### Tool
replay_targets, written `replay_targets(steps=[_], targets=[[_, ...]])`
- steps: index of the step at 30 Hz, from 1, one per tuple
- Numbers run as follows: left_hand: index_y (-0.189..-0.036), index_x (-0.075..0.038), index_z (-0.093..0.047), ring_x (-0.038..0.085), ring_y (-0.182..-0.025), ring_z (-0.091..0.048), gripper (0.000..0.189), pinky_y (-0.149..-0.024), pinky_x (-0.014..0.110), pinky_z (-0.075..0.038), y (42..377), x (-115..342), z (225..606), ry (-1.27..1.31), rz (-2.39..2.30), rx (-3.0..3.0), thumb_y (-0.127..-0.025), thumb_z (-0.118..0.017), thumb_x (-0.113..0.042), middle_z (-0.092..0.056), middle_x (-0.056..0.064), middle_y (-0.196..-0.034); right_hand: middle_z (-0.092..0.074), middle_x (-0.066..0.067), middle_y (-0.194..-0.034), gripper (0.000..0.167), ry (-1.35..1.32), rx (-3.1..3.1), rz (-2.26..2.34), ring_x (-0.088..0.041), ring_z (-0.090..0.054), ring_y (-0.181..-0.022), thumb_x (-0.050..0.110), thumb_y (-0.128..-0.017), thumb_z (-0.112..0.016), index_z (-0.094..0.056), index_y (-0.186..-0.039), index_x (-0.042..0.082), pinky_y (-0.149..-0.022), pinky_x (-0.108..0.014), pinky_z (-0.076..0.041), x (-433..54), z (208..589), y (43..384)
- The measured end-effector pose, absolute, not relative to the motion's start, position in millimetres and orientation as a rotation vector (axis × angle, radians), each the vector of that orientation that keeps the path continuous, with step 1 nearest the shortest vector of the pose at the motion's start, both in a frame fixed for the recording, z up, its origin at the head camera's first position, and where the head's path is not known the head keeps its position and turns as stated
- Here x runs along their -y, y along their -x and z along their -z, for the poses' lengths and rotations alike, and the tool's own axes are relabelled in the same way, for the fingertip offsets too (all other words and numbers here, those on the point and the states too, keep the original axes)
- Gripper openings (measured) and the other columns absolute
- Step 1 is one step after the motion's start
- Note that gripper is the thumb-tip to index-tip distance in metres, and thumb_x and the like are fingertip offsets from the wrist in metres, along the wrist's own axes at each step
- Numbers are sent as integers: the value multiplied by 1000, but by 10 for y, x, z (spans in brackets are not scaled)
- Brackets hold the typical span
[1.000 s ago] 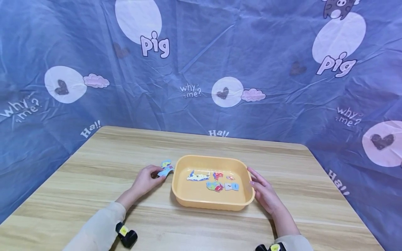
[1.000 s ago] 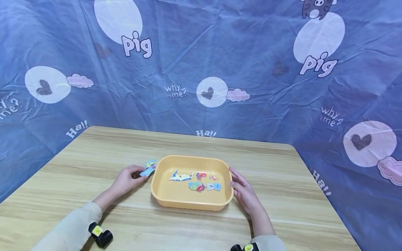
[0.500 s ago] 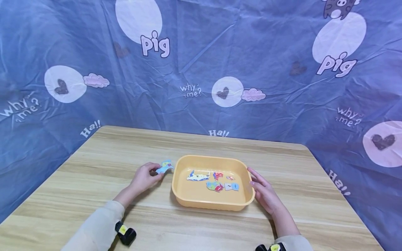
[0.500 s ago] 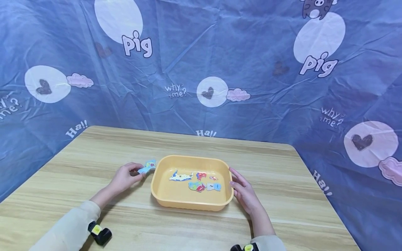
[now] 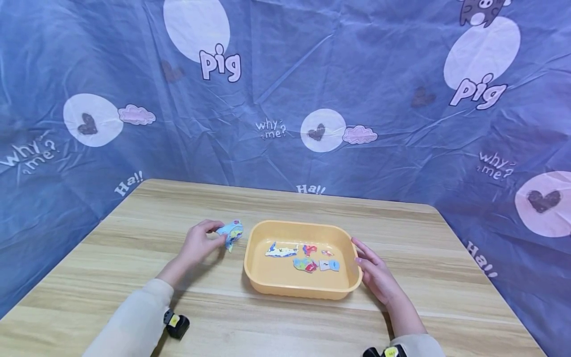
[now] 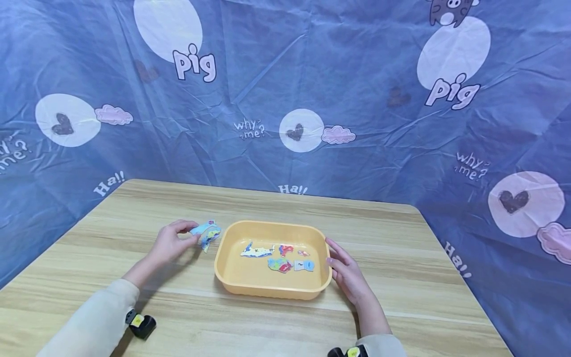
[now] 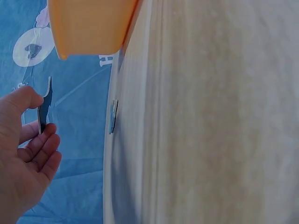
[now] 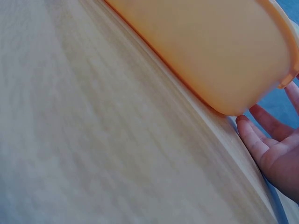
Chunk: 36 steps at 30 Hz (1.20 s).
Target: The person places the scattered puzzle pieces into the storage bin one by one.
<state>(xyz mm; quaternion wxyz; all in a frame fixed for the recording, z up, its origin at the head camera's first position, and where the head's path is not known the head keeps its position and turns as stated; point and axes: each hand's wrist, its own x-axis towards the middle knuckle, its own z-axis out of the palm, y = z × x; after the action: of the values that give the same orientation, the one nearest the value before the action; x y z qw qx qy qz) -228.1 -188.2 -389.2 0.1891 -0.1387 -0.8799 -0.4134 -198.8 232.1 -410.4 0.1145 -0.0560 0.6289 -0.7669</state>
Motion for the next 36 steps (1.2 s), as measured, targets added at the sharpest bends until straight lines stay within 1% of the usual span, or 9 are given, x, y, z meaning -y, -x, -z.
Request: replay_targets(steps=[3,12,21,29,32,36], targets=[[-92,6,-61,28,-80,-56,28,-73,41,-45,2281,1867,3868,396,1159,2479,-69,-67,-9,-60,16,-88,-16,-25,-134,56,151,-1843,2251,-18,-45,-107,5,-86,-46,-21,-136,5,-86,-30,-39,-2322,4101,1985],[-95,5,-61,26,-83,-55,30,-76,42,-43,2273,1809,3809,412,1162,2480,-69,-67,-9,-60,12,-89,-15,-24,-136,56,143,-1839,2243,-18,-42,-110,6,-86,-46,-21,-136,6,-87,-29,-37,-2322,4084,1976],[-94,3,-62,24,-82,-55,29,-75,39,-44,2300,1734,3764,454,1162,2431,-68,-67,-9,-60,11,-90,-15,-23,-136,56,129,-1838,2241,-19,-40,-112,6,-86,-47,-21,-136,7,-88,-30,-37,-2307,4061,1970],[-92,3,-63,22,-82,-55,27,-76,37,-44,2334,1641,3703,509,1208,2372,-68,-68,-8,-61,11,-90,-16,-21,-136,57,113,-1854,2226,-29,-30,-119,8,-86,-48,-21,-136,9,-88,-30,-36,-2310,4060,1975],[-92,3,-63,21,-81,-55,27,-75,36,-44,2337,1585,3673,542,1231,2359,-67,-68,-7,-61,10,-90,-16,-22,-136,57,122,-1855,2231,-28,-32,-117,8,-85,-48,-21,-136,8,-88,-31,-37,-2309,4062,1973],[-90,1,-64,20,-83,-55,25,-75,35,-44,2316,1500,3625,560,1275,2367,-67,-68,-7,-60,9,-90,-17,-23,-135,58,135,-1847,2248,-22,-40,-112,8,-85,-49,-22,-136,7,-87,-31,-38,-2306,4067,1966]])
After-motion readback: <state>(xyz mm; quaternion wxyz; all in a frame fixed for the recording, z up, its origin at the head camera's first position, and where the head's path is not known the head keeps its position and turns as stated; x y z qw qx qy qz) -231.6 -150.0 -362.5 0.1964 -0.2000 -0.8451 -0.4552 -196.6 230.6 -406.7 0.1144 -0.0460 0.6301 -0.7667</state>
